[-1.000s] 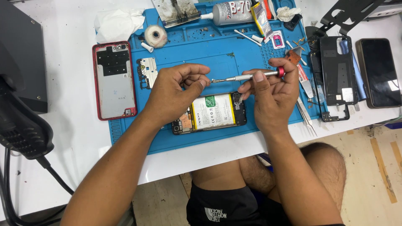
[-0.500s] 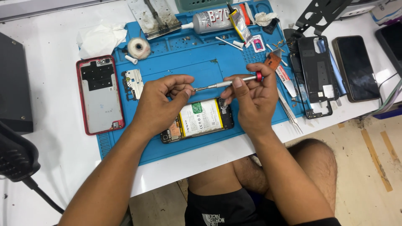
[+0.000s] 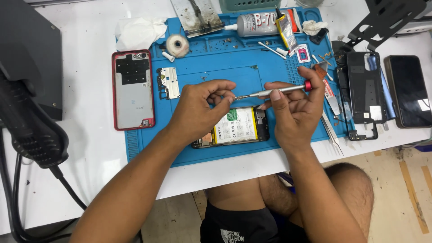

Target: Repairing a mobile phone by assembling internal components, using a screwdriver, and cleaning the screen

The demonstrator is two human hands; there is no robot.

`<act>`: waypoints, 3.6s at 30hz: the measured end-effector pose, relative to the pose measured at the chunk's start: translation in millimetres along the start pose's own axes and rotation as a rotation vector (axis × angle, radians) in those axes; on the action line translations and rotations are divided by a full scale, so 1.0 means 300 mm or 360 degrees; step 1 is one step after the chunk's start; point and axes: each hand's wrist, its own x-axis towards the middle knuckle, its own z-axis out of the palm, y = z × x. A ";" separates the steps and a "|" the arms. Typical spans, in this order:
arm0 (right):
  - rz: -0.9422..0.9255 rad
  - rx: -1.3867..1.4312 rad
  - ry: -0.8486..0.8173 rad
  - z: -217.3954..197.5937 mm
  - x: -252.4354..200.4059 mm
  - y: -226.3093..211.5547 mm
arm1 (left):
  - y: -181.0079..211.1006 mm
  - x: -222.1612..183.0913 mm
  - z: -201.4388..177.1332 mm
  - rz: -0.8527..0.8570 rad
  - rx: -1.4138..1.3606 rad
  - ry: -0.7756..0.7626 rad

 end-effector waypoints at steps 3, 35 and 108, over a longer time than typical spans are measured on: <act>0.0033 0.0006 -0.0003 0.009 0.001 -0.016 | 0.000 -0.004 0.001 0.0024 0.0007 -0.0012; 0.0086 0.0087 0.0097 -0.006 -0.003 0.019 | 0.028 0.006 0.002 0.0091 -0.0020 -0.0135; 0.0221 0.0170 0.0186 0.000 0.016 -0.033 | 0.059 0.034 -0.013 0.0309 0.0250 -0.0081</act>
